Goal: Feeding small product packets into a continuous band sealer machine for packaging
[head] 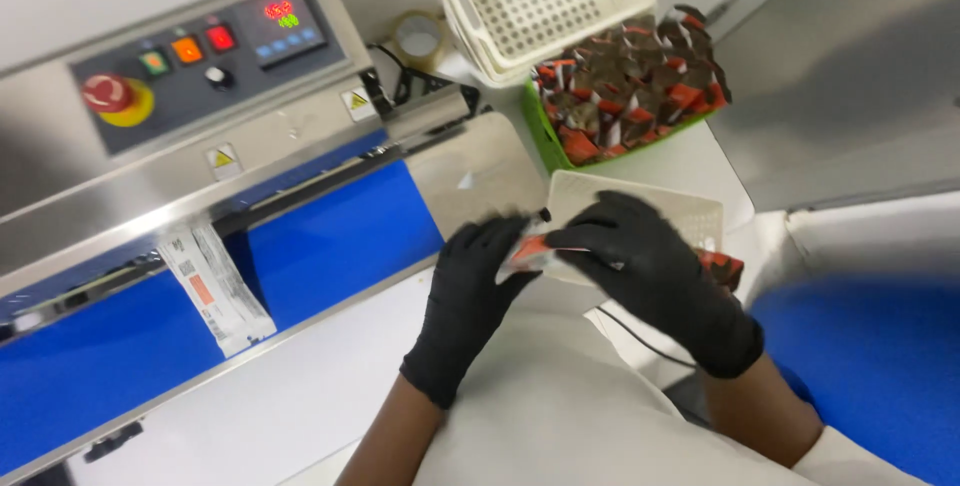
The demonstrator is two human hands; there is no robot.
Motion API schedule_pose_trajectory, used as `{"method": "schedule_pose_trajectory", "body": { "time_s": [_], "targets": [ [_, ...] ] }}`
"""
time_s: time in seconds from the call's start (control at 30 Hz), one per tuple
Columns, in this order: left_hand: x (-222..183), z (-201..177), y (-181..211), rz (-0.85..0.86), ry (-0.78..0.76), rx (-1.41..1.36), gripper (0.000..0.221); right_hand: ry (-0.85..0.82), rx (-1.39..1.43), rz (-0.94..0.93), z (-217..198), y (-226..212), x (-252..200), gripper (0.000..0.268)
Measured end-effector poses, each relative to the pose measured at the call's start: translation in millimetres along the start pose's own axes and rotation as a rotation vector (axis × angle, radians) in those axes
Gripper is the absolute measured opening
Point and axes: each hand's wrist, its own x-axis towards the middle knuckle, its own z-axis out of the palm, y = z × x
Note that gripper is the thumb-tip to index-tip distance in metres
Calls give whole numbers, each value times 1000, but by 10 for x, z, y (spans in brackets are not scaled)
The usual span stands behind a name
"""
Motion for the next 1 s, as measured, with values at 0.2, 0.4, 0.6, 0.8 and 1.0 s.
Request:
{"method": "schedule_pose_trajectory", "body": {
  "time_s": [0.2, 0.4, 0.6, 0.8, 1.0],
  "targets": [
    [235, -231, 161, -779, 169, -610, 69, -114, 626, 223, 243, -253, 395, 93],
    [423, -450, 131, -826, 275, -852, 62, -366, 679, 511, 764, -132, 559, 44],
    [562, -576, 100, -856, 398, -965, 44, -352, 819, 733, 944, -190, 677, 34],
    [734, -635, 95, -1005, 586, -918, 27, -332, 678, 696, 1044, -197, 744, 45],
    [799, -448, -368, -1034, 653, -938, 26, -230, 681, 682, 1123, 80, 895, 53]
  ]
}}
